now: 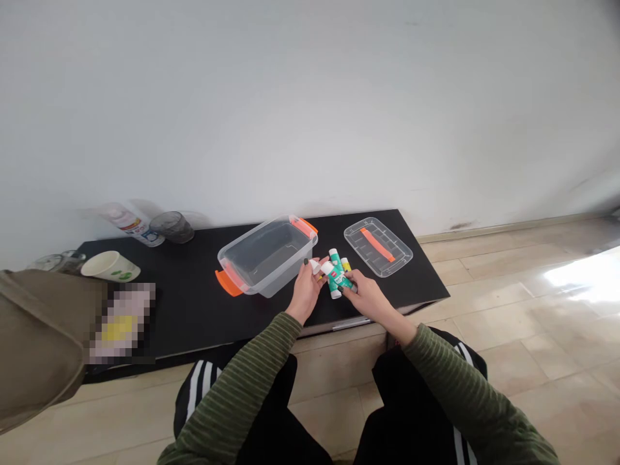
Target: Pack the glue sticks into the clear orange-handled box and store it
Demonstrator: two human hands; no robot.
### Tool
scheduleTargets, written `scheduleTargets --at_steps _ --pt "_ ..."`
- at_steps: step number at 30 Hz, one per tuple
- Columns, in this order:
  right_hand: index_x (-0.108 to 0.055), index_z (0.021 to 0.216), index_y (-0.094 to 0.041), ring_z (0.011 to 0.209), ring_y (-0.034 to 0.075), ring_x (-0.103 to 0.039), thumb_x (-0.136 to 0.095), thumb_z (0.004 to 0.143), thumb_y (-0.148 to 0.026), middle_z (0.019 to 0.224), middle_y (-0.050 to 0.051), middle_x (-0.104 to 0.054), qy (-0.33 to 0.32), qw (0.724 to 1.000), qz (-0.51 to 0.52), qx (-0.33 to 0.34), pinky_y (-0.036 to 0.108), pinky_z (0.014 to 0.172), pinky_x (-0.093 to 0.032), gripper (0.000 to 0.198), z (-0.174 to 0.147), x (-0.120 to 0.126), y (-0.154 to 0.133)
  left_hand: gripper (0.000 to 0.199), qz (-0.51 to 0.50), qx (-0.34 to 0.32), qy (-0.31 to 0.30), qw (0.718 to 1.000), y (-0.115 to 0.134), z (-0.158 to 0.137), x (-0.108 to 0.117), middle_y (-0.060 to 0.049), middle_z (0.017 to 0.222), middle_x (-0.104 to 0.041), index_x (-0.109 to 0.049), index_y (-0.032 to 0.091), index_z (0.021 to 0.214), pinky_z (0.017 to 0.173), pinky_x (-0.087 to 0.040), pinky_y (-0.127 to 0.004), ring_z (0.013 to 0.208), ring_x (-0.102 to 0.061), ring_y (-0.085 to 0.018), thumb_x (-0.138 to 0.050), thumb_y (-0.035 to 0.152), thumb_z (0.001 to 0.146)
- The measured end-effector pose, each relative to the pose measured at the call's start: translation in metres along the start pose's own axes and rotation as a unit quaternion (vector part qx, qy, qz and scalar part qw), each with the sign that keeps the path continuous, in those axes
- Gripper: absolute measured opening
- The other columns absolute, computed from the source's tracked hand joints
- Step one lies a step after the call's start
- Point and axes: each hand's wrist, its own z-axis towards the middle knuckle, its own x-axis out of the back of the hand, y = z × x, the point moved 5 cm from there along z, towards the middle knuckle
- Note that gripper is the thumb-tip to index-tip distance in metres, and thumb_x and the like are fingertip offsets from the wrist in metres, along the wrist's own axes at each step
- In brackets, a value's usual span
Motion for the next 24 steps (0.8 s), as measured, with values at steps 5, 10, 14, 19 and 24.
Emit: scheduleTargets --at_steps 5,10,14,19,24 --pt "-0.057 0.114 -0.02 0.088 0.021 -0.069 -0.061 0.088 -0.021 0.104 0.008 -0.073 0.0 0.999 -0.052 0.016 0.027 0.075 -0.043 0.026 0.0 -0.005 0.0 0.028 0.002 -0.01 -0.021 1.0 0.002 -0.006 -0.007 -0.015 0.122 -0.069 -0.053 0.019 0.107 0.096 -0.05 -0.042 0.112 -0.068 -0.026 -0.056 0.043 0.094" --pt "-0.059 0.114 -0.02 0.084 0.021 -0.069 -0.063 0.087 -0.022 0.098 0.007 -0.073 0.005 0.997 -0.077 0.033 0.026 0.072 -0.043 0.027 -0.002 -0.007 -0.002 0.033 0.025 -0.039 -0.041 0.998 0.003 -0.012 -0.012 -0.013 0.117 -0.071 -0.053 0.02 0.105 0.099 -0.05 -0.043 0.111 -0.068 -0.025 -0.066 0.045 0.088" --pt "-0.059 0.118 -0.02 0.089 0.022 -0.069 -0.059 0.09 -0.023 0.102 0.008 -0.073 0.011 0.996 -0.086 0.039 0.028 0.077 -0.045 0.028 -0.003 -0.007 -0.004 0.034 0.037 -0.037 -0.052 0.997 0.002 -0.014 -0.013 -0.011 0.115 -0.072 -0.052 0.021 0.1 0.098 -0.05 -0.042 0.11 -0.069 -0.024 -0.071 0.046 0.085" --pt "-0.063 0.12 -0.018 0.098 0.023 -0.069 -0.055 0.091 -0.019 0.112 0.011 -0.073 0.011 0.996 -0.074 0.055 0.03 0.083 -0.047 0.03 -0.004 -0.008 -0.011 0.033 0.03 -0.023 -0.045 0.998 0.0 -0.016 -0.013 -0.009 0.11 -0.073 -0.053 0.021 0.098 0.098 -0.05 -0.042 0.107 -0.069 -0.024 -0.07 0.046 0.085" --pt "-0.067 0.118 -0.021 0.074 0.017 -0.068 -0.057 0.09 -0.021 0.084 0.004 -0.074 -0.005 1.0 0.01 -0.007 0.026 0.072 -0.048 0.03 -0.006 -0.01 -0.01 0.03 0.044 -0.034 -0.058 0.997 -0.001 -0.02 -0.013 -0.007 0.105 -0.073 -0.054 0.021 0.099 0.099 -0.049 -0.041 0.107 -0.069 -0.023 -0.067 0.045 0.087"
